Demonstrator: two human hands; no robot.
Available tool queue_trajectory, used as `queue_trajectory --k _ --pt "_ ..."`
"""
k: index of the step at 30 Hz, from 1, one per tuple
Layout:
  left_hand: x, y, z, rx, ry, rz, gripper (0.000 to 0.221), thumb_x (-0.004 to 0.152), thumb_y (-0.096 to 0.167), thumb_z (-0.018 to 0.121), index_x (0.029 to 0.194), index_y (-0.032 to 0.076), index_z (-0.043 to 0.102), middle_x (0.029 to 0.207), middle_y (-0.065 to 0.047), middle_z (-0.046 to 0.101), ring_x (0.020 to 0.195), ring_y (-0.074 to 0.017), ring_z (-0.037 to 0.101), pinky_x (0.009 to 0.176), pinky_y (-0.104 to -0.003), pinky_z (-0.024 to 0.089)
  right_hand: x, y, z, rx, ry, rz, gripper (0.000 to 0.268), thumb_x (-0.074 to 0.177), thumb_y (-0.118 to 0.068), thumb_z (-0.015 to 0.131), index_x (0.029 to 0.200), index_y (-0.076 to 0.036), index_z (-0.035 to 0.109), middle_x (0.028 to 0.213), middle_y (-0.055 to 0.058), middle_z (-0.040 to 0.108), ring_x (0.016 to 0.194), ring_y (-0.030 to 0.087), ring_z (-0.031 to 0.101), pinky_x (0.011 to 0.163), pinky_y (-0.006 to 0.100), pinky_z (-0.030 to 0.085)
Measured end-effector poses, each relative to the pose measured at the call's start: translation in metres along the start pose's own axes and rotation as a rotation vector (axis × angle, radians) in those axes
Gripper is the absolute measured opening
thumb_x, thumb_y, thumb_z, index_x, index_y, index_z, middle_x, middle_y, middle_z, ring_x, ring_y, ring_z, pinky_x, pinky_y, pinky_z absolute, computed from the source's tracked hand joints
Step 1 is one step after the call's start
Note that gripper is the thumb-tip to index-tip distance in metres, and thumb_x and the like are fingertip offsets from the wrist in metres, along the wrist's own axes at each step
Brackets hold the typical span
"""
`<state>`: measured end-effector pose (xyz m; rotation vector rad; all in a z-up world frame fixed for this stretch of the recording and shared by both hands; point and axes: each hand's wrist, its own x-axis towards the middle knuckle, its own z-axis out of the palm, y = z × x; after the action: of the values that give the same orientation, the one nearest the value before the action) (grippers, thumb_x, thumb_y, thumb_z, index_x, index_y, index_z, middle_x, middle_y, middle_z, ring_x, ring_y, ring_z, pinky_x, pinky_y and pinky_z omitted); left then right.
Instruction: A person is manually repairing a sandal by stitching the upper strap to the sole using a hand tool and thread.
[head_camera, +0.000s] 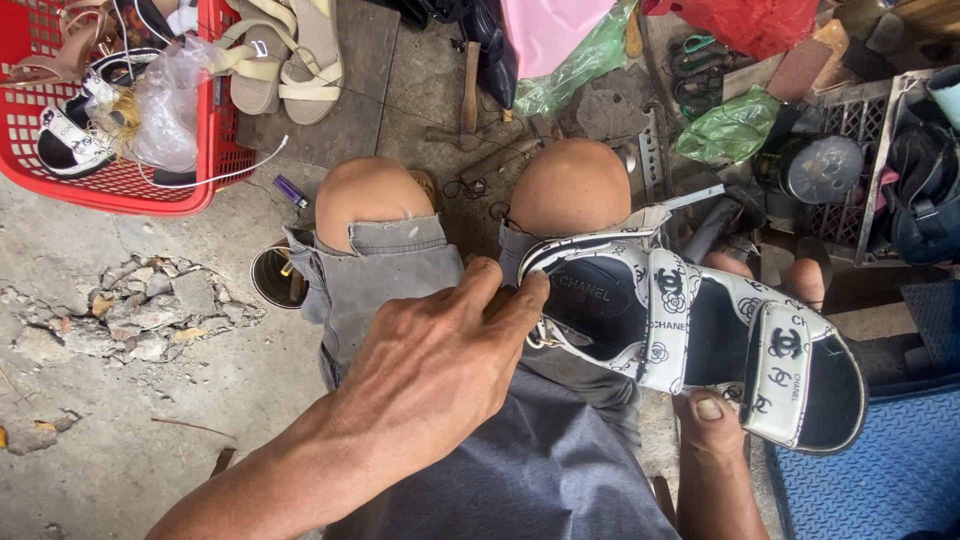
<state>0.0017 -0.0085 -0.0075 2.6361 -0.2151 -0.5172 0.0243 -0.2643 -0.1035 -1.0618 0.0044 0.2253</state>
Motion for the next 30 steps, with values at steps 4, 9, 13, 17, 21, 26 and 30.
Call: queue_trajectory --k 4,9,13,17,21,26,30 --pt "-0.001 0.002 0.007 0.014 -0.003 0.013 0.051 0.093 0.011 0.061 0.143 0.005 0.054 0.104 -0.015 0.053 0.053 -0.0258 0.066 0.039 -0.043 0.058 0.000 0.000 0.000 -0.007 0.009 0.016 0.112 0.070 -0.034 0.085 0.164 -0.021 0.025 0.161 0.016 0.034 0.146 0.029 0.038 0.131 0.054 0.033" --pt "-0.004 0.000 0.029 -0.029 0.160 0.030 0.048 0.092 0.011 0.064 0.139 0.004 0.058 0.104 -0.013 0.051 0.057 -0.0267 0.064 0.039 -0.043 0.056 -0.001 0.002 0.001 -0.015 0.020 0.023 0.113 0.071 -0.037 0.084 0.164 -0.018 0.023 0.166 0.016 0.032 0.150 0.030 0.037 0.135 0.058 0.031" --pt "-0.003 -0.011 0.028 -0.164 -0.123 -0.081 0.057 0.102 0.027 0.054 0.156 0.016 0.042 0.110 -0.009 0.054 0.048 -0.0109 0.059 0.037 -0.030 0.062 -0.010 0.001 -0.006 0.086 0.005 0.080 0.104 0.077 -0.035 0.080 0.164 -0.022 0.024 0.173 0.027 0.019 0.155 0.037 0.028 0.132 0.055 0.025" --pt "-0.016 -0.042 0.025 -0.304 0.066 0.040 0.050 0.093 0.012 0.059 0.143 0.018 0.061 0.099 -0.007 0.069 0.048 -0.0192 0.061 0.048 -0.043 0.060 0.079 -0.012 0.067 0.049 -1.064 0.561 0.124 0.092 -0.102 0.034 0.120 0.016 0.056 0.079 0.014 0.066 0.061 0.017 0.062 0.053 0.024 0.050" --pt "-0.022 -0.085 0.031 -0.346 -0.009 0.070 0.033 0.098 0.011 0.059 0.129 0.009 0.069 0.083 -0.003 0.066 0.060 -0.0198 0.061 0.053 -0.040 0.052 -0.020 -0.009 0.063 -0.964 0.003 1.300 0.100 0.074 -0.025 0.079 0.156 -0.060 0.034 0.149 -0.017 0.063 0.131 0.000 0.062 0.111 0.015 0.043" --pt "-0.020 -0.113 0.027 -0.765 -0.082 -0.020 0.030 0.096 -0.005 0.056 0.122 -0.003 0.071 0.120 -0.013 0.077 0.105 -0.0183 0.075 0.089 -0.030 0.061 -0.023 -0.008 0.068 -0.991 -0.776 -0.453 0.048 0.111 -0.019 0.054 0.156 -0.025 0.038 0.152 0.045 0.034 0.143 0.061 0.045 0.115 0.062 0.048" --pt "0.003 -0.111 0.016 -0.709 -0.103 0.055 0.015 0.099 0.002 0.058 0.092 -0.004 0.071 0.085 -0.007 0.072 0.074 -0.0118 0.064 0.066 -0.028 0.053 -0.023 -0.013 0.074 -1.068 -0.676 -0.431 0.046 0.112 -0.038 0.060 0.155 -0.040 0.044 0.156 0.032 0.038 0.142 0.051 0.053 0.108 0.053 0.055"
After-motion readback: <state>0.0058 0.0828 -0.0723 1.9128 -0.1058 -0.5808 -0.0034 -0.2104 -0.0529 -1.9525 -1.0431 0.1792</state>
